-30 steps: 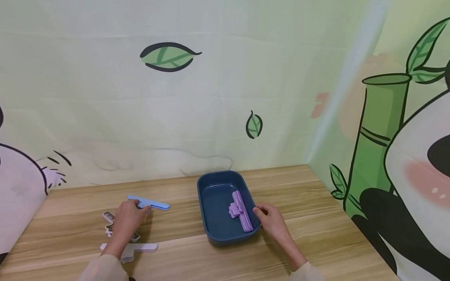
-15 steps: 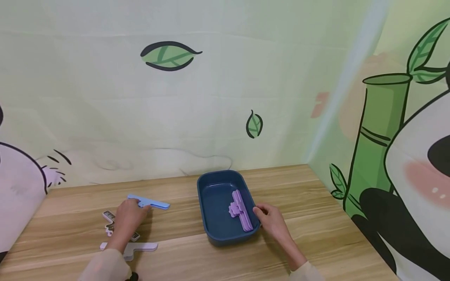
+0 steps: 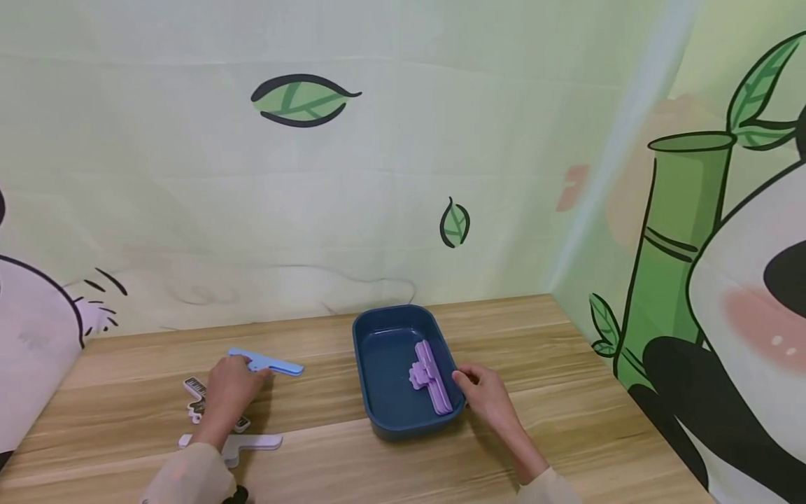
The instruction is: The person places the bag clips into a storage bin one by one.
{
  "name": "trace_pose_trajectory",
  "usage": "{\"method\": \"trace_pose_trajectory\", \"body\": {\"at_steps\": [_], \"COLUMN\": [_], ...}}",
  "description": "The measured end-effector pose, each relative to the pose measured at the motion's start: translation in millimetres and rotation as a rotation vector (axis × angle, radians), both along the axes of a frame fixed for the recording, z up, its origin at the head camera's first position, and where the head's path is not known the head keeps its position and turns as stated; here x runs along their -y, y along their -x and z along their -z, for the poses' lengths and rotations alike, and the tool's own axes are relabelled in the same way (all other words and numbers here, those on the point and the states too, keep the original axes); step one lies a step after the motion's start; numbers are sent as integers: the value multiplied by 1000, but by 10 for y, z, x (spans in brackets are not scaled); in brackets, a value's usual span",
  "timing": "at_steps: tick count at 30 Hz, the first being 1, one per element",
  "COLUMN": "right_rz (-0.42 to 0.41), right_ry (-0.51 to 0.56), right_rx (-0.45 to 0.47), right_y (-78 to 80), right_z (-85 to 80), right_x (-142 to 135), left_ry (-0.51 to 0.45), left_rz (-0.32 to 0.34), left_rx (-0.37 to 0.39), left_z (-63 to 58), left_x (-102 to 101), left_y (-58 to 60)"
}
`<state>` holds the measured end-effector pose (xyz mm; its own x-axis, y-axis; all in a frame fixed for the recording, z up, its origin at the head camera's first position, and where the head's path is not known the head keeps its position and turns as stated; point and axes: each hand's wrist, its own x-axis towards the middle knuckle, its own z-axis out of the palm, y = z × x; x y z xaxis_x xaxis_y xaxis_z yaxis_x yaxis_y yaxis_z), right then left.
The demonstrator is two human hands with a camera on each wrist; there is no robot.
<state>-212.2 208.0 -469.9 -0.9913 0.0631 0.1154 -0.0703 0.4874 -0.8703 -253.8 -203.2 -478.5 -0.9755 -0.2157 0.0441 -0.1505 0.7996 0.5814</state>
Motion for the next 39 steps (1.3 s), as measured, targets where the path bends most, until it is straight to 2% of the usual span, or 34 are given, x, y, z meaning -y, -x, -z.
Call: {"method": "trace_pose_trajectory", "body": {"at_steps": [12,20,30,34,39], "right_rz": [-4,-7,-3,-1,-1], "right_ry": [-32,-36,-30,-26,-25], "right_rx": [-12,0,14,13,14], "right_y": [13,18,4,0,-4], "right_z": [-6,-9,-6,-4,-9], "right_x": [5,9,1,2,6], "left_ry": [-110,-179,-148,-161,-188], "left_rz": [8,75,119,158,170], "left_rx": [52,-41,-105,-130,-143], "left_z": [-51,-139,-446,-550,-697], "left_x": [3,90,124,136,127], "left_y": [-36,-145,-269,-298,-357]}}
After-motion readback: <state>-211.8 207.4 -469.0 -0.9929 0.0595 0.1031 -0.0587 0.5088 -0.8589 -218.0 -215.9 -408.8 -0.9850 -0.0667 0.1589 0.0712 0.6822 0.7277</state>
